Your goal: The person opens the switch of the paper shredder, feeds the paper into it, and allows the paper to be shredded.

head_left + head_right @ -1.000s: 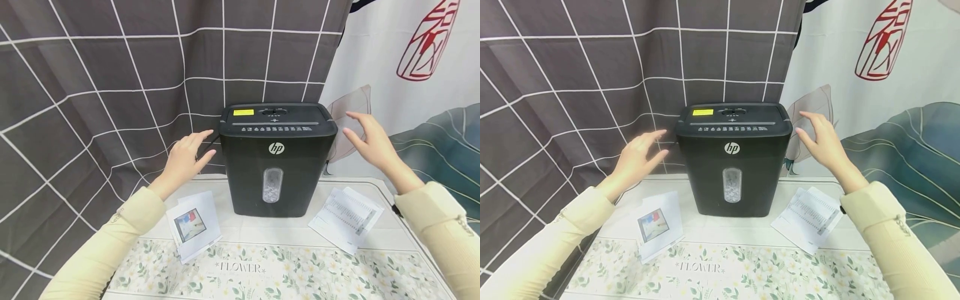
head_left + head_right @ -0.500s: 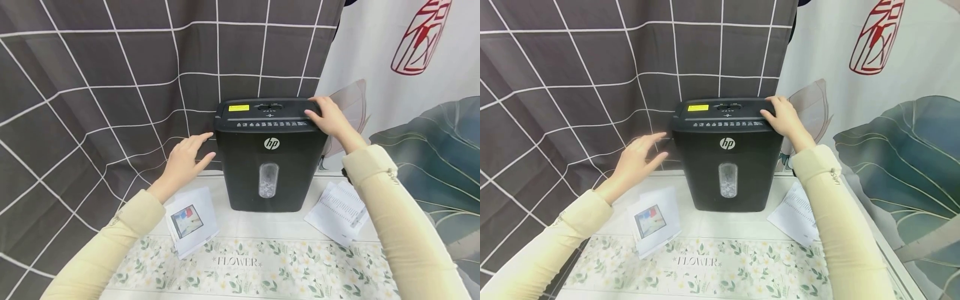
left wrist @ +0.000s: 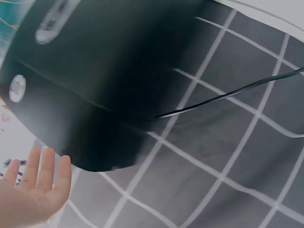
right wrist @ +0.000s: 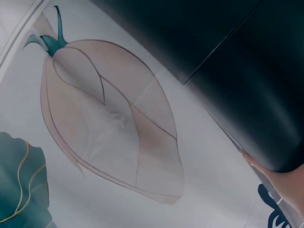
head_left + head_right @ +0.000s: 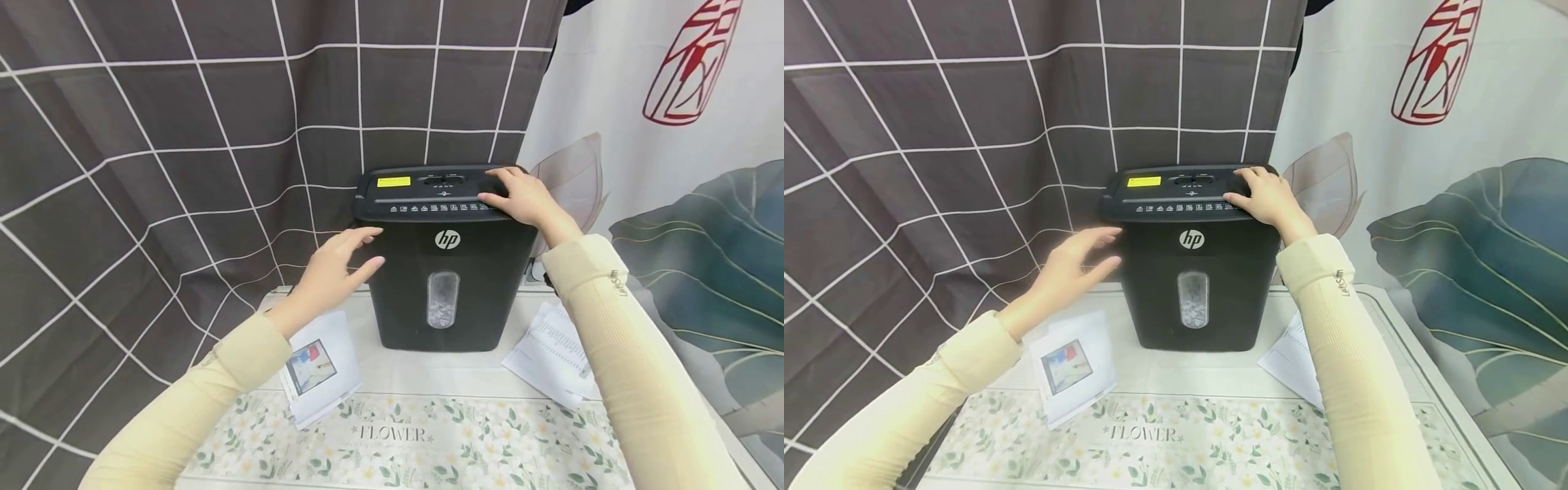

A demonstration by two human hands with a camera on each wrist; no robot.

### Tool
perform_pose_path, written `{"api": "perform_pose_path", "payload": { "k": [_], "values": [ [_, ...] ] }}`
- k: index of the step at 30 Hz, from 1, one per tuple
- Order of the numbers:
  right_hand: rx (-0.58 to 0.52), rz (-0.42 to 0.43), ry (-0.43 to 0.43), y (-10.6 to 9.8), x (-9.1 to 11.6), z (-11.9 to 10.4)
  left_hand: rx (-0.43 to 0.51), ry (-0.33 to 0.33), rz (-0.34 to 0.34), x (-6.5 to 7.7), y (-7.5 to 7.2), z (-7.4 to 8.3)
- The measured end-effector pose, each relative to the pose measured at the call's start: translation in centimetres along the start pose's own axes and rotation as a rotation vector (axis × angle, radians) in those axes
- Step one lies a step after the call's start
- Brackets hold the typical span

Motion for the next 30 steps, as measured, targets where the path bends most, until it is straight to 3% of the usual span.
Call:
{"api": "perform_pose_path", "payload": {
  "k": [5,9,11,15,17,19,23,28,30],
  "values": [
    [0.025,-0.024,0.011,-0.2,0.0,0.1,-0.087,0.109,-0.018,-2.3,-0.1,2.5],
    [0.037,-0.029,0.006,-0.2,0.1,0.1,-0.153,0.128,0.002,-5.2,-0.6,3.5],
    [0.043,-0.035,0.004,-0.2,0.1,0.0,-0.128,0.096,0.005,-6.8,-0.7,3.7],
    [0.041,-0.053,0.008,0.1,-0.1,-0.2,0.057,0.002,-0.018,-9.8,-0.9,3.8],
    [0.041,-0.059,0.014,0.1,0.0,-0.2,0.091,-0.031,-0.029,-11.2,-0.9,4.1],
    [0.042,-0.060,0.019,0.2,0.1,-0.2,0.039,-0.056,-0.040,-12.5,-0.8,4.5],
    [0.040,-0.060,0.029,0.4,0.1,-0.2,-0.163,-0.123,-0.080,-14.8,-0.3,4.7],
    [0.031,-0.054,0.038,0.4,0.2,-0.3,-0.207,-0.279,-0.169,-17.1,1.2,3.6],
    [0.032,-0.050,0.043,0.2,0.2,-0.2,-0.203,-0.338,-0.172,-17.9,1.6,3.2]
  ]
}}
Point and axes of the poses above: each hand's wrist, its own x-axis away from the middle knuckle, its own y-axis out of the palm, z = x × y, the point moved 3 cm from there along -x, towards the middle knuckle, and after that the axes turned 14 degrees about -z, right-handed, at the moved point
